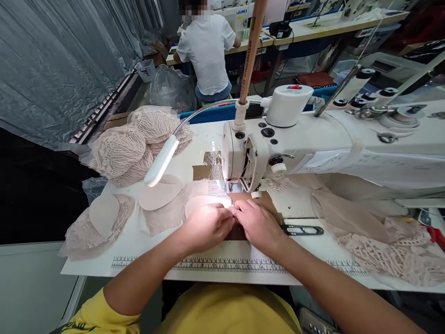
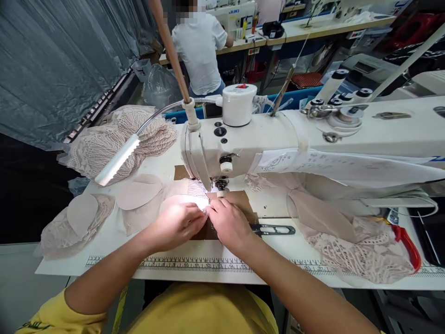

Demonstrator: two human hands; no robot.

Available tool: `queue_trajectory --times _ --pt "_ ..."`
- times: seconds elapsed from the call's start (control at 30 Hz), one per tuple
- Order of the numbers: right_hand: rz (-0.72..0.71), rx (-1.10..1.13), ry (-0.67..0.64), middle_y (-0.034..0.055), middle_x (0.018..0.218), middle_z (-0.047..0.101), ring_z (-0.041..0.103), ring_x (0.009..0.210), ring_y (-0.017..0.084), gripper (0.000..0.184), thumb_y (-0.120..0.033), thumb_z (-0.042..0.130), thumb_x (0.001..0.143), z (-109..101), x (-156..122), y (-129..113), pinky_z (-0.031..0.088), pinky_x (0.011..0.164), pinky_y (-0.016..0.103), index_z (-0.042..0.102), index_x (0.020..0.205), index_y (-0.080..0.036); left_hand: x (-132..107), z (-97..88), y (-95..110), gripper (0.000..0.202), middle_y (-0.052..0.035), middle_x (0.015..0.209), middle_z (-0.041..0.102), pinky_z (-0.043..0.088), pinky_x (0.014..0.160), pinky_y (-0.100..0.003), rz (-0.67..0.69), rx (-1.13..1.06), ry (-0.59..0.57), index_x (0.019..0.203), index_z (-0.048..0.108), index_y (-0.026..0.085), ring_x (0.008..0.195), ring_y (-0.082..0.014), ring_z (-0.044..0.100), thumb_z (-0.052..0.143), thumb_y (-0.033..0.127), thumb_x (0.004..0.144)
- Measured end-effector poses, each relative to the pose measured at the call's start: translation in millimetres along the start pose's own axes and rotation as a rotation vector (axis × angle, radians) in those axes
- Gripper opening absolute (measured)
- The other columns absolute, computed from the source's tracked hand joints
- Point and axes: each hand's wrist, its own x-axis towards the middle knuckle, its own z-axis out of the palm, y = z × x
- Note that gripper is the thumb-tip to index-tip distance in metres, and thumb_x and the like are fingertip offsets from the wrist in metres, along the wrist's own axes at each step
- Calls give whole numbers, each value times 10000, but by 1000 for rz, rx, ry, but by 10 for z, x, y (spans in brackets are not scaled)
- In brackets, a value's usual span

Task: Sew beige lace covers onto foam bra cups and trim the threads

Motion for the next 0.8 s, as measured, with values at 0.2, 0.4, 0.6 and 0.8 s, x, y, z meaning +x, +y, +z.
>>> queue_trajectory --times 0.2,0.4,0.6,0.8 --pt "85 -126 -43 75 926 643 546 838 211 324 -61 435 889 18 48 -12 417 723 319 633 1118 -176 98 177 -376 260 -123 1064 658 507 759 -347 156 129 223 1015 644 144 897 -218 598 402 173 926" --pt "164 -169 -20 77 1004 649 557 796 196 365 -86 417 903 24 135 -6 384 631 315 629 1173 -209 247 294 -586 269 -159 1157 642 528 736 -365 288 296 234 1044 642 108 879 -219 612 404 140 921" --pt "182 -178 46 93 997 647 550 748 183 374 -79 439 883 61 166 14 330 577 311 630 1183 -195 347 245 -664 269 -153 1080 675 525 750 -362 331 279 241 1045 638 79 898 -224 604 407 163 933" --pt "178 -154 46 88 980 647 535 723 172 413 -38 454 842 47 160 9 307 552 313 623 1185 -193 343 249 -672 271 -148 1071 670 498 755 -363 292 241 224 1048 632 98 883 -218 585 401 163 924"
